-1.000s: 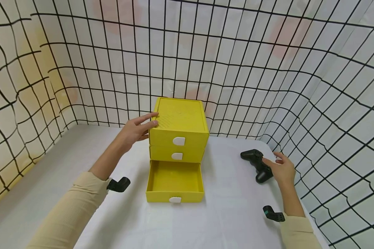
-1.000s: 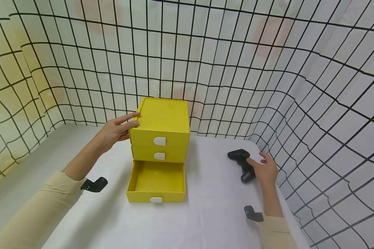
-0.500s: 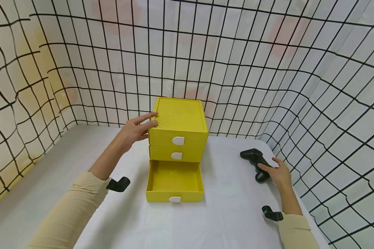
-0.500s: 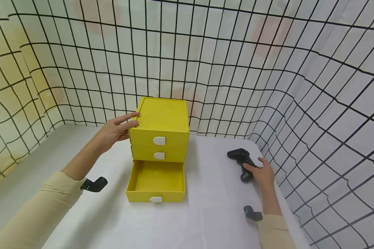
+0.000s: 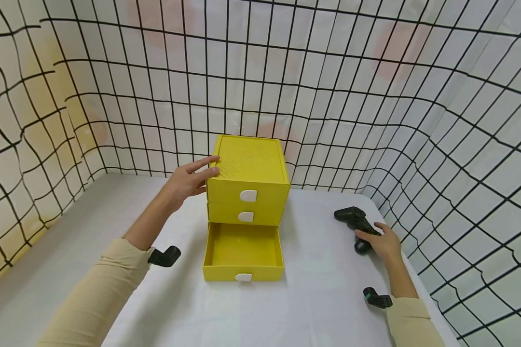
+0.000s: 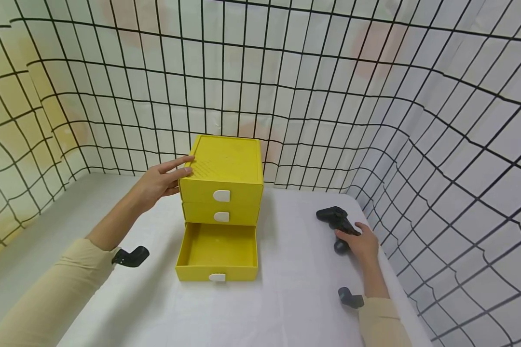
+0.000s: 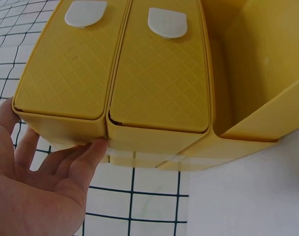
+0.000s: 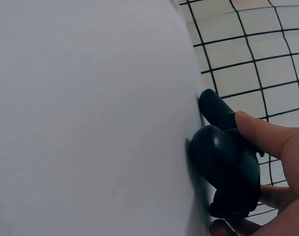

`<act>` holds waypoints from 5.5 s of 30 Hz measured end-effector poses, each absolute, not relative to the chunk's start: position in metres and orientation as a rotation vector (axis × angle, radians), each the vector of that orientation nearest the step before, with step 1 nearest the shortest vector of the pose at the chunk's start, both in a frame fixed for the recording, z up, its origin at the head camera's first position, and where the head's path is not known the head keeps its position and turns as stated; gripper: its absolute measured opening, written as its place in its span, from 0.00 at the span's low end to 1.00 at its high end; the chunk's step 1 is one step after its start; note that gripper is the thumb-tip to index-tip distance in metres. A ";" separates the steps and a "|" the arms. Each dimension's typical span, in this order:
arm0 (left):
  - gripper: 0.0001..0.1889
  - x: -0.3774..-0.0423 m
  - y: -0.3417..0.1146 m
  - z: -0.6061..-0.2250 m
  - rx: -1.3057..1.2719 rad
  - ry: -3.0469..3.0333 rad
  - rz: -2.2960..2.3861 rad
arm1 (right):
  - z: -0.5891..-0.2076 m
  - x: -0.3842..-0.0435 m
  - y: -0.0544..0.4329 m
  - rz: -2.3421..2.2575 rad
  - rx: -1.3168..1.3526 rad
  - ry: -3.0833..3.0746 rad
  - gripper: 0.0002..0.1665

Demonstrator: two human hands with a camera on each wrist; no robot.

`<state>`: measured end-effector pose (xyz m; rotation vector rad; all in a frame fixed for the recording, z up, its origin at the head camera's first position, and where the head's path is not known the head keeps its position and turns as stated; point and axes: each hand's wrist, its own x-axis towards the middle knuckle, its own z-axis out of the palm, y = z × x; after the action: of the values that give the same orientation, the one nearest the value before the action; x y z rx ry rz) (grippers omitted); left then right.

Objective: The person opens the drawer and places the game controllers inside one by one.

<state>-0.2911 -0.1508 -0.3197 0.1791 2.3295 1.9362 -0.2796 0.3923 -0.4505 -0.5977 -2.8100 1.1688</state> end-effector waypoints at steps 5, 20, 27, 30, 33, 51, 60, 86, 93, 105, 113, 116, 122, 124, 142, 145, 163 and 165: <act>0.32 -0.290 -0.152 -0.319 0.175 2.330 1.928 | -0.454 -0.279 0.388 1.068 -0.590 -2.827 0.55; 0.32 -0.291 -0.152 -0.318 0.181 2.325 1.927 | -0.446 -0.273 0.386 1.064 -0.565 -2.857 0.54; 0.32 -0.291 -0.152 -0.319 0.182 2.331 1.924 | -0.448 -0.269 0.389 0.980 -0.554 -2.924 0.56; 0.32 -0.291 -0.152 -0.319 0.176 2.326 1.925 | -0.449 -0.270 0.390 0.976 -0.557 -2.946 0.57; 0.32 -0.291 -0.152 -0.319 0.173 2.322 1.921 | -0.450 -0.271 0.391 0.988 -0.559 -2.951 0.57; 0.31 -0.291 -0.153 -0.319 0.187 2.337 1.914 | -0.451 -0.268 0.390 1.010 -0.568 -2.840 0.58; 0.31 -0.290 -0.153 -0.319 0.185 2.341 1.914 | -0.424 -0.260 0.379 0.919 -0.449 -2.932 0.59; 0.31 -0.290 -0.152 -0.319 0.199 2.342 1.906 | -0.347 -0.235 0.326 0.795 0.000 -3.148 0.52; 0.31 -0.289 -0.152 -0.318 0.200 2.340 1.910 | -0.335 -0.231 0.308 0.835 0.079 -3.184 0.49; 0.30 -0.290 -0.153 -0.320 0.193 2.336 1.920 | -0.323 -0.226 0.280 0.866 0.232 -3.274 0.40; 0.31 -0.291 -0.153 -0.319 0.217 2.339 1.907 | -0.320 -0.221 0.258 0.875 0.323 -3.300 0.37; 0.31 -0.291 -0.153 -0.319 0.212 2.339 1.905 | -0.320 -0.220 0.251 0.891 0.361 -3.306 0.36; 0.31 -0.290 -0.153 -0.320 0.208 2.345 1.903 | -0.322 -0.222 0.234 0.899 0.426 -3.310 0.34; 0.31 -0.290 -0.153 -0.320 0.210 2.343 1.906 | -0.323 -0.223 0.228 0.886 0.436 -3.312 0.34; 0.31 -0.291 -0.155 -0.320 0.220 2.354 1.896 | -0.341 -0.241 0.184 0.831 0.542 -3.318 0.34; 0.31 -0.291 -0.155 -0.320 0.227 2.352 1.896 | -0.344 -0.242 0.177 0.801 0.550 -3.317 0.36; 0.32 -0.290 -0.154 -0.320 0.241 2.359 1.887 | -0.354 -0.247 0.154 0.720 0.575 -3.296 0.38; 0.31 -0.290 -0.154 -0.320 0.240 2.357 1.889 | -0.355 -0.249 0.153 0.716 0.578 -3.291 0.38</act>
<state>-0.2899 -0.1544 -0.3204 0.2403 2.3565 1.8887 -0.2487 0.1532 -0.3551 0.5777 -3.2906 0.7159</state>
